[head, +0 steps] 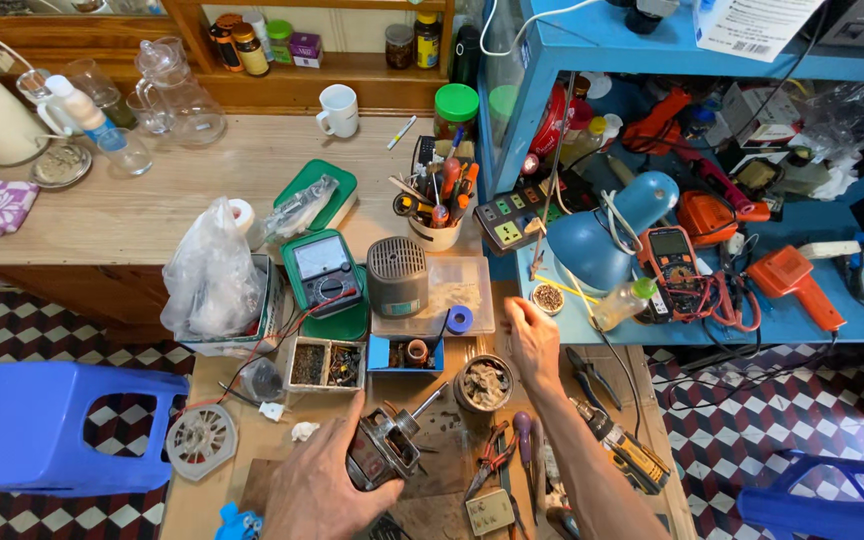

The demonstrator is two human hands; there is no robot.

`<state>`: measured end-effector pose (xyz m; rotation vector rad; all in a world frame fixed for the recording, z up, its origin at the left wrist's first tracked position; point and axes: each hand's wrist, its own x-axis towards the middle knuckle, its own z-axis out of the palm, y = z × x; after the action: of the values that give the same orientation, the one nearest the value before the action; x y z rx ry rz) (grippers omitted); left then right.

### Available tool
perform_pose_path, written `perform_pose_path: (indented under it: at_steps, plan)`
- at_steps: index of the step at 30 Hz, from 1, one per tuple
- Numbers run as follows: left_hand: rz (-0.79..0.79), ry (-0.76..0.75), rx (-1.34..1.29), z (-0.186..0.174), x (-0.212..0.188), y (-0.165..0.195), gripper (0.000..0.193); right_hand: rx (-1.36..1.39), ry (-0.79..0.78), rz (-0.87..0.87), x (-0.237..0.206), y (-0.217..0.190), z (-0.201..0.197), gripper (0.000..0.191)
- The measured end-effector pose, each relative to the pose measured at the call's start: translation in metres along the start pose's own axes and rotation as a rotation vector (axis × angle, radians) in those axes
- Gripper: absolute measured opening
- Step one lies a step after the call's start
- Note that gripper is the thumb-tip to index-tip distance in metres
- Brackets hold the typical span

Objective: The person lubricates the shaft of a disassembled electric motor with oil from a bottle, then rotates the shaft by hand. They connect a power cord to the motor and use a small green device to test it while rotating the shaft. Finally, they wipe the motor with a cloth and rotate the shaft again.

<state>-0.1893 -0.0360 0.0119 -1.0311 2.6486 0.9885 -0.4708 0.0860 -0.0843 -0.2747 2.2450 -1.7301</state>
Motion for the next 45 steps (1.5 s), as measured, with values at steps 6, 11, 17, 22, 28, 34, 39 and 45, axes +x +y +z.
perform_pose_path:
  at_steps: [6, 11, 17, 22, 28, 34, 39, 45]
  plan:
    - [0.053, -0.053, -0.063, 0.026, 0.035, -0.043, 0.123, -0.155, 0.099, 0.031, 0.105, -0.015, 0.039, 0.049]
    - [0.184, 0.007, 0.004, 0.064, 0.058, -0.083, 0.111, -0.256, 0.331, -0.149, 0.14, -0.009, 0.06, 0.049]
    - [0.215, -0.131, -0.036, 0.079, 0.077, -0.114, 0.095, -0.19, 0.416, -0.244, 0.152, 0.004, 0.069, 0.037]
    - [0.195, -0.192, 0.033, 0.09, 0.079, -0.116, 0.094, -0.272, 0.515, -0.211, 0.16, 0.007, 0.073, 0.034]
    - [0.435, 0.057, -0.044, 0.102, 0.087, -0.124, 0.086, -0.35, 0.647, -0.57, 0.168, 0.006, 0.078, 0.016]
    - [0.378, -0.06, -0.121, 0.11, 0.083, -0.135, 0.086, -0.248, 0.546, -0.378, 0.139, -0.014, 0.077, 0.018]
    - [0.527, 0.21, -0.135, 0.079, 0.075, -0.103, 0.086, -0.126, 0.417, -0.262, 0.019, -0.03, 0.064, 0.015]
    - [0.148, 0.093, -0.111, 0.012, 0.001, -0.032, 0.106, -0.18, 0.496, -0.005, -0.088, -0.018, -0.055, 0.015]
